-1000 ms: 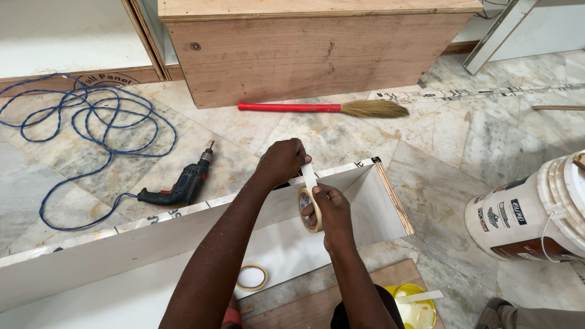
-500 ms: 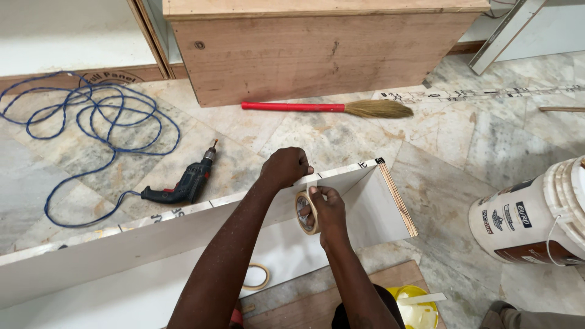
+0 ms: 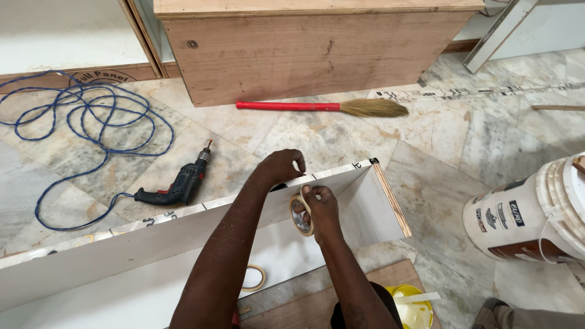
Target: The person retrieves a roll of masking tape and applies it along the top edge of a white wooden cabinet frame. They carefully smooth the tape down with their fingers to ensure it adheres properly to the surface.
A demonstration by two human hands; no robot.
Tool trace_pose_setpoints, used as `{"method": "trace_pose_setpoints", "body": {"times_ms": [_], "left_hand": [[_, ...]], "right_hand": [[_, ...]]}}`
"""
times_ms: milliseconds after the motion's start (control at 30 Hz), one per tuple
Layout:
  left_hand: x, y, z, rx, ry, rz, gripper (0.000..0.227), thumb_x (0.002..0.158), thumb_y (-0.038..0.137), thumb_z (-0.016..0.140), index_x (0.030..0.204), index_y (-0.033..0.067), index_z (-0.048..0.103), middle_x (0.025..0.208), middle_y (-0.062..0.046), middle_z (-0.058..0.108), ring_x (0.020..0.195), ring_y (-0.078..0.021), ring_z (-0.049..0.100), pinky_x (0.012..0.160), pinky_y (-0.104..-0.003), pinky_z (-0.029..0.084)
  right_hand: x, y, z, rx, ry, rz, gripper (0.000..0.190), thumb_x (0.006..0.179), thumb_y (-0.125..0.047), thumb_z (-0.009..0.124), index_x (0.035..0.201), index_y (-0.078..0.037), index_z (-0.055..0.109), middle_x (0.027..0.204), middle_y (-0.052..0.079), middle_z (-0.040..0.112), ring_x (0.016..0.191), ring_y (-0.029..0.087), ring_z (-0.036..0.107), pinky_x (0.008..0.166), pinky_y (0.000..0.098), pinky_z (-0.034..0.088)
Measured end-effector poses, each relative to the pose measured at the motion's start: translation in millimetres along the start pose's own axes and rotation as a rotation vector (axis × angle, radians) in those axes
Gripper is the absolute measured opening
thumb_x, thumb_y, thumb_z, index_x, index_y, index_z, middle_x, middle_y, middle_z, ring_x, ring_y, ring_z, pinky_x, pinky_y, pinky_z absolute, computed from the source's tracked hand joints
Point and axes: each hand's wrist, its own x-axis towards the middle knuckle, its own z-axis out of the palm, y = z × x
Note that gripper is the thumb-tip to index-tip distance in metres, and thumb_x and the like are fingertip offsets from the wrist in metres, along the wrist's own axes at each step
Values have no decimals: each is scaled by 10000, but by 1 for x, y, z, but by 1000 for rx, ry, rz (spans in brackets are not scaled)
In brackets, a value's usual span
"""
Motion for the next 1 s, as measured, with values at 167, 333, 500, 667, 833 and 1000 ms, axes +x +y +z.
{"method": "trace_pose_setpoints", "body": {"times_ms": [167,333,500,667,833,1000], "left_hand": [[-38,38,-23,-38,83,-29,261,877,389,711,862,135,768,773,-53,745,713,-239,721,698,-410,553],[-66,67,-42,162,69,-15,353,807,465,786,849,116,756,789,-62,735,764,-255,706,700,-419,550],[-72,67,-27,330,168,133,320,761,313,810,965,98,689,915,-87,720,892,-290,700,759,-434,550],[-72,66,-17,375,146,101,393,777,277,824,1023,60,606,948,-111,678,958,-302,679,785,-440,552],[-70,69,-10,475,162,122,408,773,244,834,1005,25,579,951,-144,663,942,-320,679,765,-438,568],[-74,70,-10,484,192,176,483,689,224,869,986,-3,564,937,-170,654,906,-339,673,711,-441,566]], "right_hand": [[2,1,2,-8,-11,6,359,952,-363,686,1032,-28,584,705,121,706,466,118,534,420,256,415],[2,1,7,31,0,11,370,955,-382,674,1054,-39,575,747,123,722,535,119,608,439,252,425],[1,1,8,34,12,-1,317,972,-334,653,1042,-37,567,792,110,738,584,123,658,449,258,446],[1,2,9,52,28,-19,227,985,-257,644,1033,-42,591,808,139,749,585,148,648,464,265,467],[4,15,10,106,24,-76,198,1006,-210,592,1031,-25,657,831,96,735,614,114,694,475,260,489],[36,45,-6,489,-140,245,116,981,-197,577,987,-104,647,724,20,661,472,70,523,407,245,400]]}}
